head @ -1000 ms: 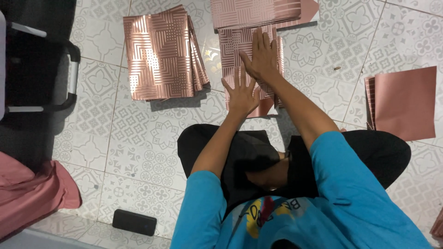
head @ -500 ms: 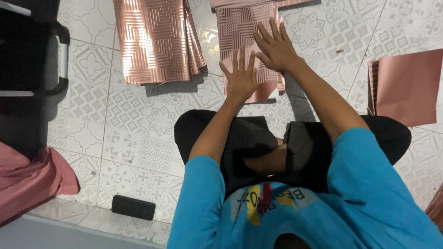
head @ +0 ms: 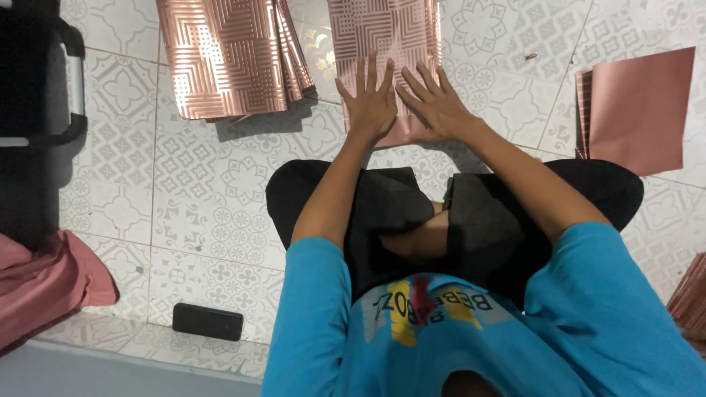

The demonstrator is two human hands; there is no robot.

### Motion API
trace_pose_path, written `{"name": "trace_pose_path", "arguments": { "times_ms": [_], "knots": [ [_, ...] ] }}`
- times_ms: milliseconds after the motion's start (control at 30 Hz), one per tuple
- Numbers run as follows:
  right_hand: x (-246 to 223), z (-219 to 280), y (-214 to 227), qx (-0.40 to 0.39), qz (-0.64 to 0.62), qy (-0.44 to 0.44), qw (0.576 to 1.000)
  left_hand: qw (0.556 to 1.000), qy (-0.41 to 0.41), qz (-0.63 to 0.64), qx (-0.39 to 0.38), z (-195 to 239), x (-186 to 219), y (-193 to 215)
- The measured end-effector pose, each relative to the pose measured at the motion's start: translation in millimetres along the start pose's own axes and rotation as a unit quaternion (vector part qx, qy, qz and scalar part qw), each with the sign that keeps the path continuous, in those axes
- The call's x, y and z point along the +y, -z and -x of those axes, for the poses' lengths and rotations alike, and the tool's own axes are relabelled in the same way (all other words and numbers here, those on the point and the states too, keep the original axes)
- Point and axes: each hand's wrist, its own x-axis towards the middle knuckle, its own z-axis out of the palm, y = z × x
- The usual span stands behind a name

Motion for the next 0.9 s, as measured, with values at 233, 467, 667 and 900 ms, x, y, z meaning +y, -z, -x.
{"name": "trace_pose_path", "arguments": {
  "times_ms": [233,467,667,900],
  "knots": [
    [-3.5,10.8,0.0,0.015,0.069,0.012,0.997,0.999,-0.017,-0.028,0.001,-4.6,-6.8,-7.3],
    [-30.3,22.9,14.3,0.005,0.061,-0.030,0.998,0.998,-0.033,0.049,0.036,-4.2,-15.1,-13.5],
    [-32.1,35.0,22.2,0.041,0.127,-0.010,0.991,0.951,-0.039,0.267,0.149,-3.2,-30.2,-7.7],
    [-48.7,34.4,70.4,0.183,-0.042,0.063,0.980,0.884,0.009,0.407,0.231,40.8,-39.6,30.0]
  ]
}}
